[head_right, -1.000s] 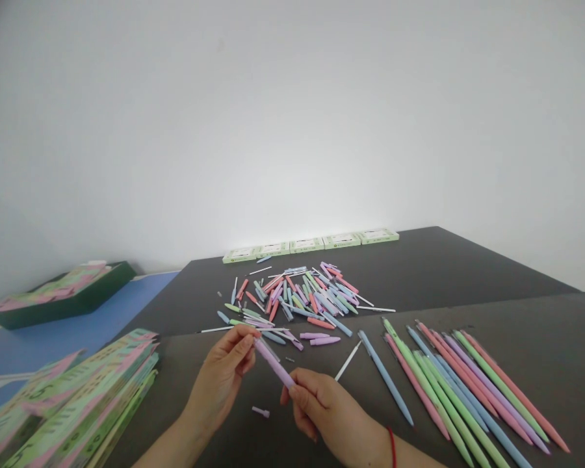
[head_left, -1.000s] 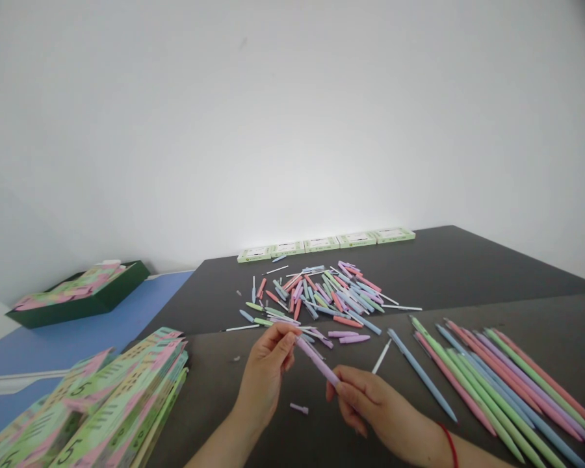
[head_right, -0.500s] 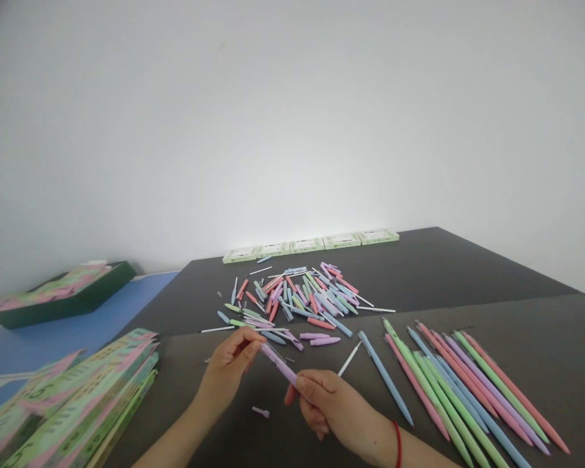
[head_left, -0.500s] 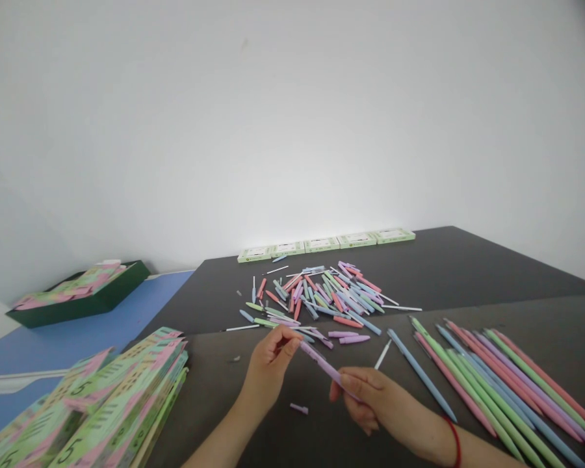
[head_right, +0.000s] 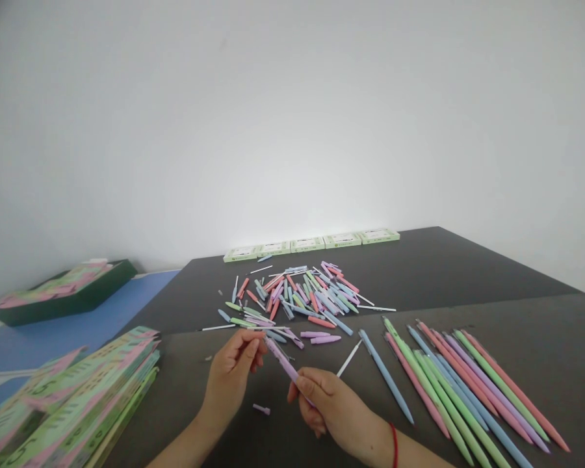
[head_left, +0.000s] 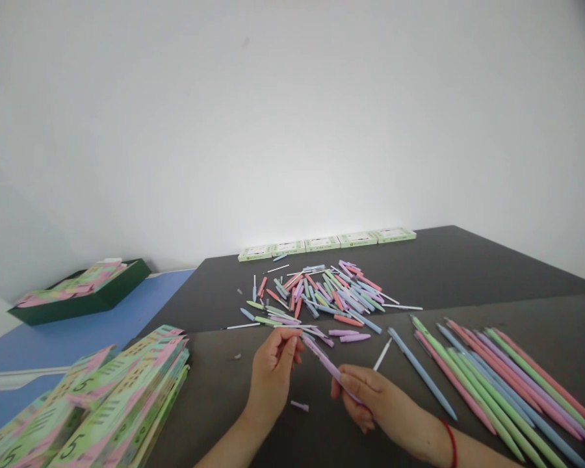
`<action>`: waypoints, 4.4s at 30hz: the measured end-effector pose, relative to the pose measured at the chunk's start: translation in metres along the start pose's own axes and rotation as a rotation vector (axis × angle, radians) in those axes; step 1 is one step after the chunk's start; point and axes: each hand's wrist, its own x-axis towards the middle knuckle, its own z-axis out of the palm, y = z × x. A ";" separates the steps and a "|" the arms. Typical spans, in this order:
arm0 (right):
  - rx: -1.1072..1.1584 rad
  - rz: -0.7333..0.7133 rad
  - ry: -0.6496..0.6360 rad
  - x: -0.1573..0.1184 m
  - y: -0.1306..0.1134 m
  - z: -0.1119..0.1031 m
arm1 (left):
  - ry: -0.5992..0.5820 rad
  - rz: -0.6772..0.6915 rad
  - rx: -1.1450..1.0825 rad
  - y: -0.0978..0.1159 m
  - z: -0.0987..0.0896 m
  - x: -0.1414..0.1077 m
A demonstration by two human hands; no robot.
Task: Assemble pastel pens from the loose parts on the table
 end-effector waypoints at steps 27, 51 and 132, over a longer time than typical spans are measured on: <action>0.488 0.134 0.096 0.000 -0.045 0.008 | -0.107 0.047 -0.240 -0.010 0.011 0.007; -1.836 0.393 0.570 -0.076 -0.017 -0.054 | -0.064 0.031 -0.114 -0.023 0.005 0.014; -1.446 0.471 0.024 -0.162 -0.041 -0.031 | -0.391 0.605 0.652 -0.024 -0.001 0.016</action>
